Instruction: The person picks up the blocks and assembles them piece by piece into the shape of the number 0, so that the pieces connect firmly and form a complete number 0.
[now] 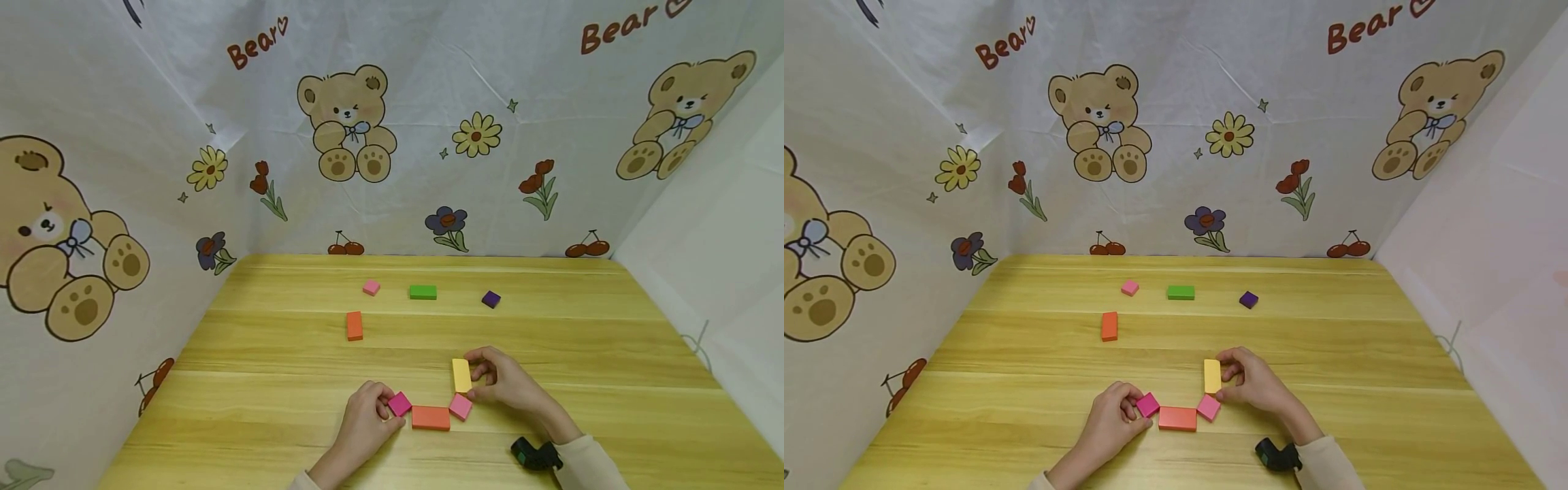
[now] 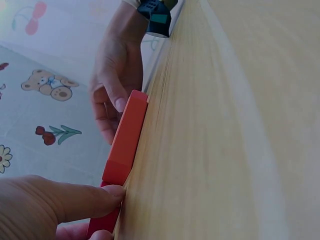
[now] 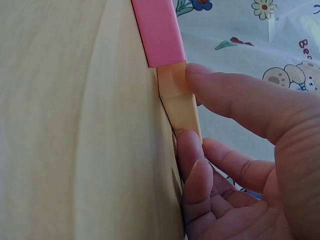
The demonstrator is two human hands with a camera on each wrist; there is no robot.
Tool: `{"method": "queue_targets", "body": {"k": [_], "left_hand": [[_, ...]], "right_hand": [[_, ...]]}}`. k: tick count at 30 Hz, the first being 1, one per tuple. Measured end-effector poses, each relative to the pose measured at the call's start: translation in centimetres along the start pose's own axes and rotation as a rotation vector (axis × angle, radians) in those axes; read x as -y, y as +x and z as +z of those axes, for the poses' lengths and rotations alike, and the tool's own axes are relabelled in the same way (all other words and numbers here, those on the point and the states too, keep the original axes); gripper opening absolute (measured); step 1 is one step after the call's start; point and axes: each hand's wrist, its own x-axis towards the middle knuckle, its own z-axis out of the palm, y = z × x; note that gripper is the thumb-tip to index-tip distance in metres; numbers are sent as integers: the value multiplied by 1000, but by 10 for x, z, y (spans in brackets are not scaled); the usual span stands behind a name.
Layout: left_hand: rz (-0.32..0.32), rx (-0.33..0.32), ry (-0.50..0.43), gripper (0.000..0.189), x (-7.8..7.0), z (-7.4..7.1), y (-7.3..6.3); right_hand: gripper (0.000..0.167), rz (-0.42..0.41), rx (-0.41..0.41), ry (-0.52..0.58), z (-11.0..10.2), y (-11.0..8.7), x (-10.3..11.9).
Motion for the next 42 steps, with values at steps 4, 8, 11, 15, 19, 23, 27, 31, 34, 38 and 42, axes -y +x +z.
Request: {"method": "queue_targets", "body": {"k": [4,8,11,15,19,23,27,31,34,38,42], "left_hand": [[2,1,-3,32,-1,0,0],[2,3,-3,32,-1,-1,-1],[0,3,0,32,-2,-1,0],[2,5,3,32,-2,-1,0],[7,1,8,32,-2,-1,0],[9,-1,15,32,-1,-1,0],[20,-9,20,33,0,0,-1],[20,-12,17,32,0,1,-1],[8,-4,10,32,1,0,-1],[6,0,8,32,1,1,-1],[13,-4,8,32,1,1,-1]], "right_hand": [[63,-1,-5,13,0,0,0],[63,-4,-43,22,0,-3,1],[59,-6,-101,0,2,-7,2],[56,-27,-205,-103,6,-14,5],[55,-97,-293,-286,14,-22,9],[56,-150,-326,-424,24,-31,14],[55,-144,-310,-457,32,-37,17],[52,-152,-304,-472,37,-38,18],[52,-162,-312,-498,40,-39,17],[53,-157,-315,-523,41,-39,16],[53,-152,-312,-536,41,-40,17]]}}
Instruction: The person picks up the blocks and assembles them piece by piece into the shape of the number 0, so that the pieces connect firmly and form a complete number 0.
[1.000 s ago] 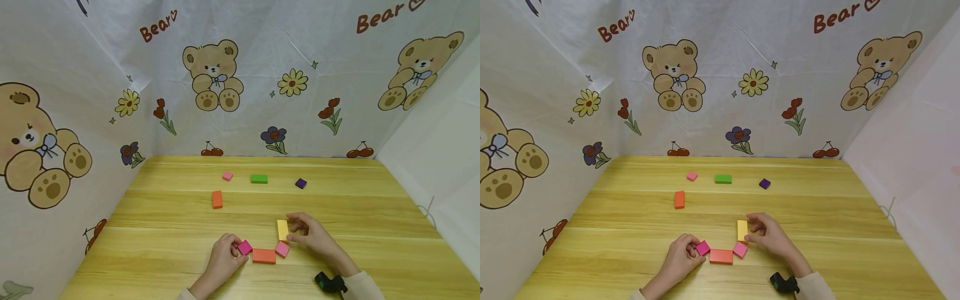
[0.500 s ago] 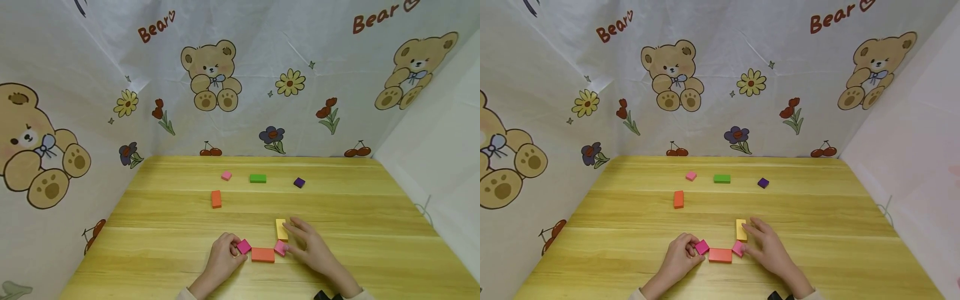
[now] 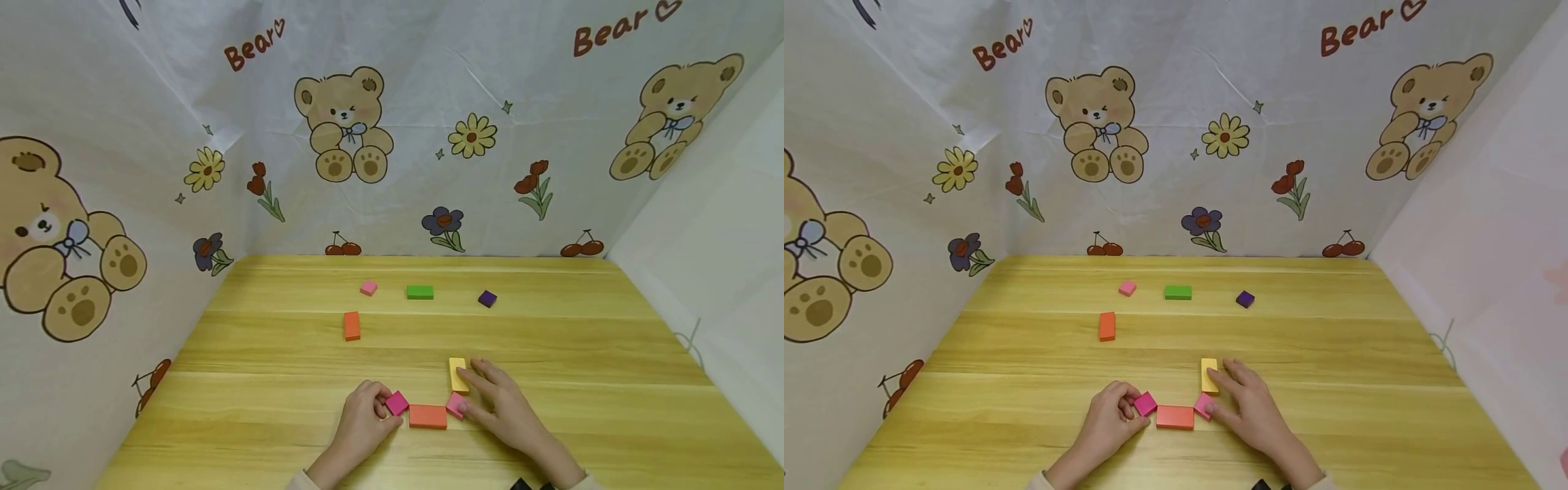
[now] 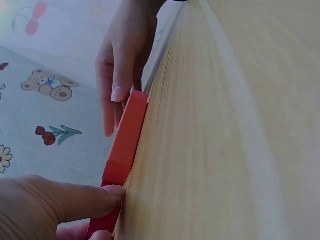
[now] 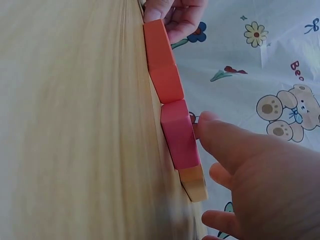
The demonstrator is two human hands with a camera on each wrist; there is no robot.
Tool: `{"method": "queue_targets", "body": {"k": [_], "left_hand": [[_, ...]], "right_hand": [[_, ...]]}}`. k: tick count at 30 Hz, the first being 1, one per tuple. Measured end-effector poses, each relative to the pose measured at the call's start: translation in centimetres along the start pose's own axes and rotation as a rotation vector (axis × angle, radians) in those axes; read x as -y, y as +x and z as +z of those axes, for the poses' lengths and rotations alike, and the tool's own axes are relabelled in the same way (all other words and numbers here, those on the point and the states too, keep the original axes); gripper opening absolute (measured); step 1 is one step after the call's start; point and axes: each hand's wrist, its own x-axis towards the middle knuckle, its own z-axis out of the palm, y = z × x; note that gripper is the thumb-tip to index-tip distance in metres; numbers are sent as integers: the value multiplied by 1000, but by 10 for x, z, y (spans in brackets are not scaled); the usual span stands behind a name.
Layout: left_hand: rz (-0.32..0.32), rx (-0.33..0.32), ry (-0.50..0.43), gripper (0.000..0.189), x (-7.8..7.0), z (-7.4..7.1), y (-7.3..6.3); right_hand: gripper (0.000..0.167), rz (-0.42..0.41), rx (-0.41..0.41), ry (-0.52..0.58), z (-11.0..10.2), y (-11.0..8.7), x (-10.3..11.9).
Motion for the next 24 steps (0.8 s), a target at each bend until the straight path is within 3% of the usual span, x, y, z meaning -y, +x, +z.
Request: {"method": "queue_targets", "body": {"k": [24], "left_hand": [[-24,19,-19,34,-2,-2,0]], "right_hand": [[52,5,20,-59,0,1,0]]}}
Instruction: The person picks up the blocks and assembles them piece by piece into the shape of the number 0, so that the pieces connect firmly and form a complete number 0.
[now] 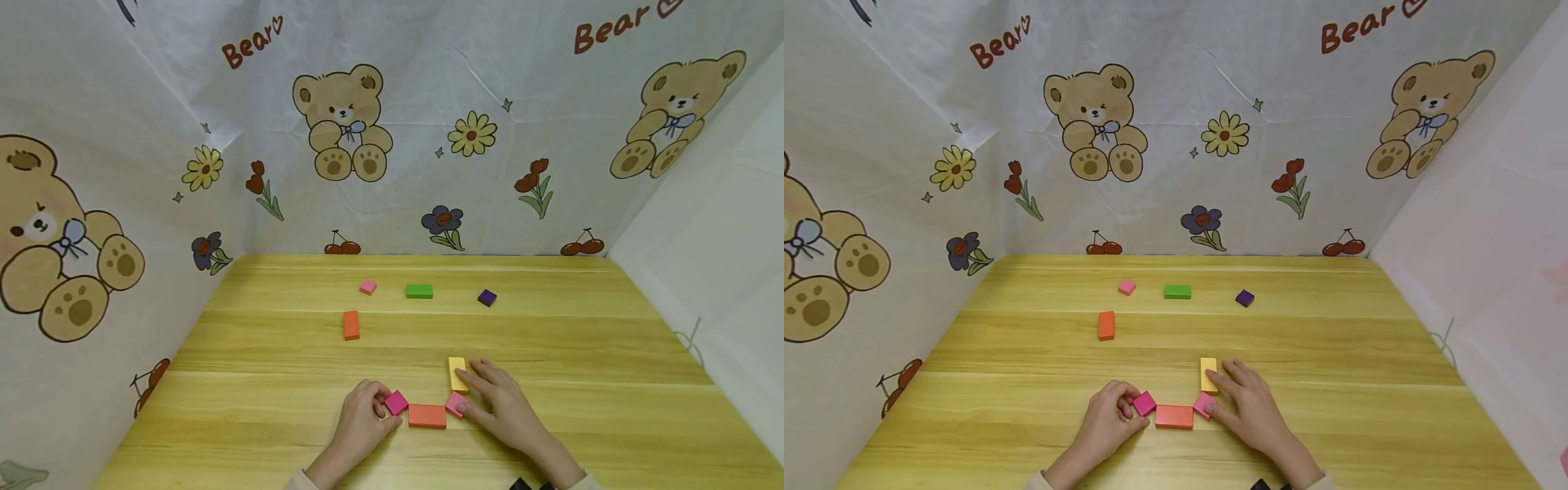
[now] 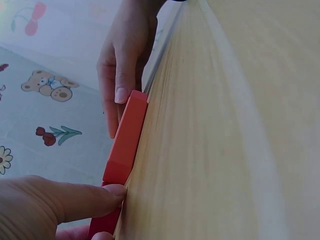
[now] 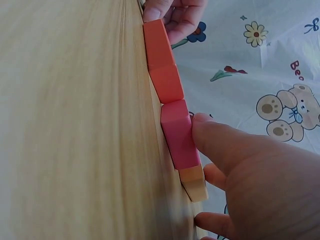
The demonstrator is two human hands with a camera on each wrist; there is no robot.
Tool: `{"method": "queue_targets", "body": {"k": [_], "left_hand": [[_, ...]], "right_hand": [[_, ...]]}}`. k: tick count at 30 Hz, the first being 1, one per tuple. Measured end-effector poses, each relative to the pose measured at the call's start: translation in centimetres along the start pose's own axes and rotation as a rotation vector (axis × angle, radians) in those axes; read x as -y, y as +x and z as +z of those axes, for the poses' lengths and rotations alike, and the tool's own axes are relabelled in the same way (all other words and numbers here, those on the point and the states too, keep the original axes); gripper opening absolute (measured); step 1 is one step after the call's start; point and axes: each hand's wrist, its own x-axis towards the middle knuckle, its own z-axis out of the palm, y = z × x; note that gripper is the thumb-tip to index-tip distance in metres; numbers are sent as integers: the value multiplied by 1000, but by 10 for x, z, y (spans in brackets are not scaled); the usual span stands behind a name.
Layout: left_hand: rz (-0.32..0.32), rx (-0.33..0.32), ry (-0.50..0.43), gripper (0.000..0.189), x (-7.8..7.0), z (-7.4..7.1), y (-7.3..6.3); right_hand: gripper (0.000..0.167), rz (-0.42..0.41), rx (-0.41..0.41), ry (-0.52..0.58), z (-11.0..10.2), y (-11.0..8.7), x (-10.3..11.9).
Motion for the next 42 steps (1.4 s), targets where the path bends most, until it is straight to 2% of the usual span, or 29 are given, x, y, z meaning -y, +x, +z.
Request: {"method": "queue_targets", "body": {"k": [10,14,18,21,25,28,32,35,38,42], "left_hand": [[-31,40,12,45,-5,-6,0],[-40,52,31,49,-6,-15,2],[-81,25,49,48,-5,-28,10],[-132,-23,53,48,-1,-41,20],[-196,-89,47,54,11,-61,42],[-234,-93,9,62,24,-77,62],[-239,-48,-59,75,45,-93,87],[-233,-2,-96,83,59,-98,102],[-235,43,-126,86,67,-101,113],[-249,105,-171,88,71,-102,121]], "right_hand": [[53,6,9,0,0,-1,-1],[53,11,14,0,0,0,-1],[52,9,12,-4,0,0,-2],[52,2,6,-5,0,0,-2],[53,-1,-3,-6,1,0,-2],[52,0,-3,-9,2,0,-2],[52,-2,-2,-11,2,-1,-2],[51,-3,-5,-5,3,-1,-2],[52,-8,-8,-5,3,-1,-2],[52,-11,-12,-10,2,-1,-3]]}}
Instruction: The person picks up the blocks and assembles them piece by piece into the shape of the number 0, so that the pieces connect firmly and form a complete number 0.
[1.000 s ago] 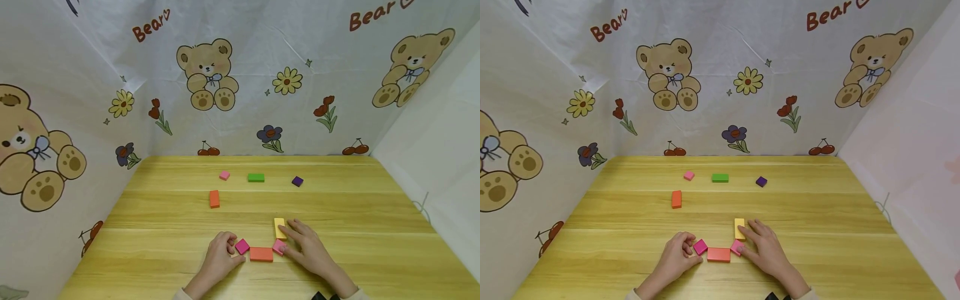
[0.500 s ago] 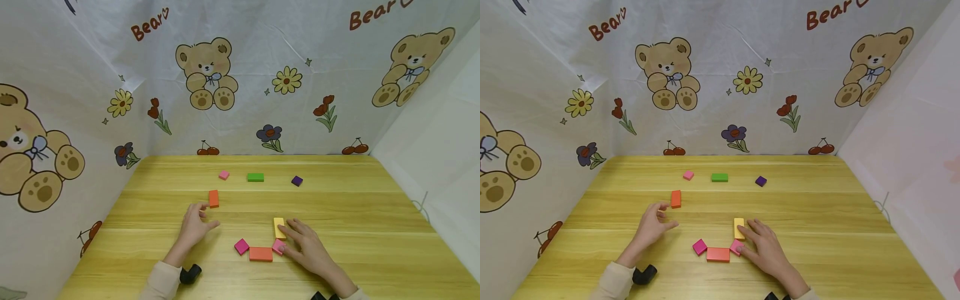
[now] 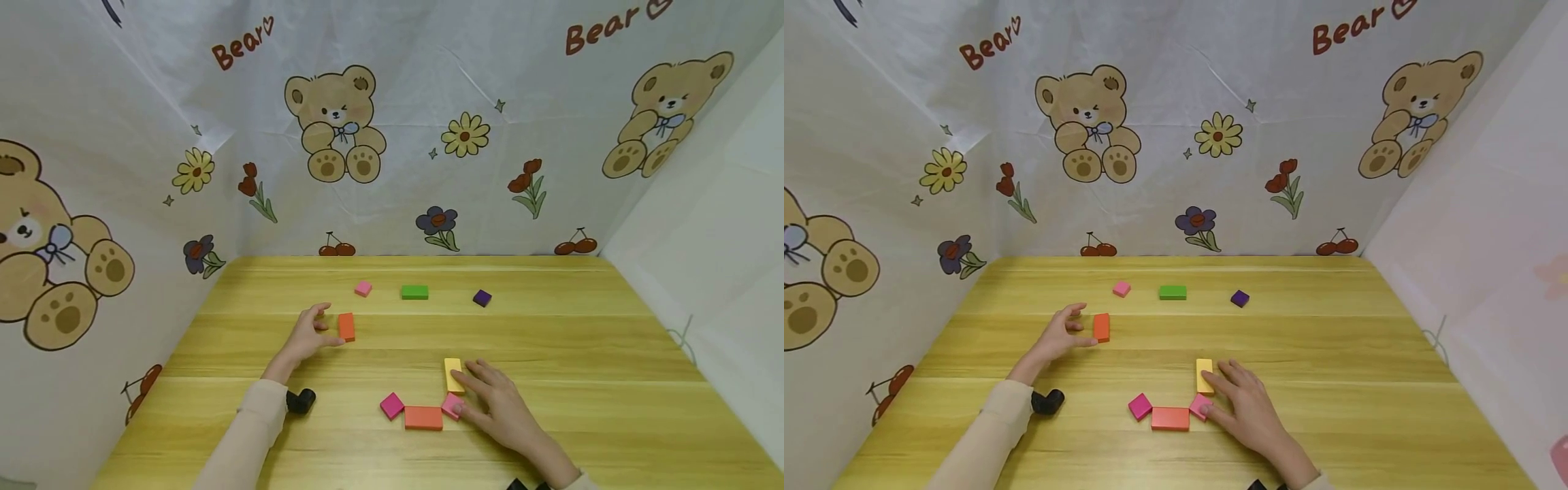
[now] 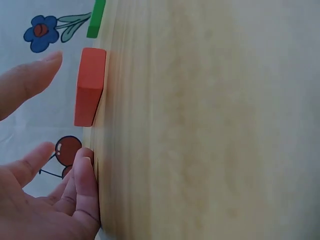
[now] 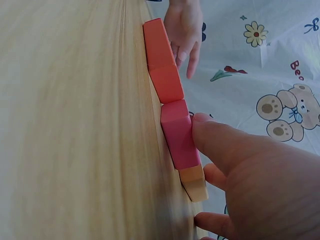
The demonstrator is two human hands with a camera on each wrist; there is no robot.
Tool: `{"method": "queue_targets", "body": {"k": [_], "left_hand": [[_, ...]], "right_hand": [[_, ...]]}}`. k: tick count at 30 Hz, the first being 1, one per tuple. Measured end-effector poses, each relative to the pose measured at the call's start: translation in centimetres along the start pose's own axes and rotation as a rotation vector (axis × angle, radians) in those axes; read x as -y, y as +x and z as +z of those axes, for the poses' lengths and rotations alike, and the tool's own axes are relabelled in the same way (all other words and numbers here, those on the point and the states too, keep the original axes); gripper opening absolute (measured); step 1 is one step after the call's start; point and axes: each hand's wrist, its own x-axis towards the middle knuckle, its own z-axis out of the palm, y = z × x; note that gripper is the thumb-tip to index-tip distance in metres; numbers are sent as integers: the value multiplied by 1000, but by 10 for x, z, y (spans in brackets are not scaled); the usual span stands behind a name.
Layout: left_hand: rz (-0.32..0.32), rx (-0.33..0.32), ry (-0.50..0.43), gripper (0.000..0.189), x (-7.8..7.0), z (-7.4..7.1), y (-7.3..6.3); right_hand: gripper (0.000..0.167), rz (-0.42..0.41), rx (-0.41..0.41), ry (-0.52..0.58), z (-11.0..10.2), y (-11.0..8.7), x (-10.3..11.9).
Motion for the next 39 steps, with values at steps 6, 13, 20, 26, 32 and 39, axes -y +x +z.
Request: {"method": "queue_targets", "body": {"k": [6,13,20,26,32,39], "left_hand": [[-21,50,-20,88,4,0,7],[-9,53,-45,84,9,0,10],[6,33,-39,78,10,3,13],[28,19,-21,70,12,5,13],[41,14,7,64,13,7,12],[46,-24,-4,61,13,8,10]], "right_hand": [[51,-1,-10,4,0,0,1],[51,10,-1,5,1,0,1],[51,8,-8,7,1,0,1],[51,4,-12,5,1,0,1],[51,0,-18,7,2,0,1],[51,-3,-22,6,2,0,1]]}}
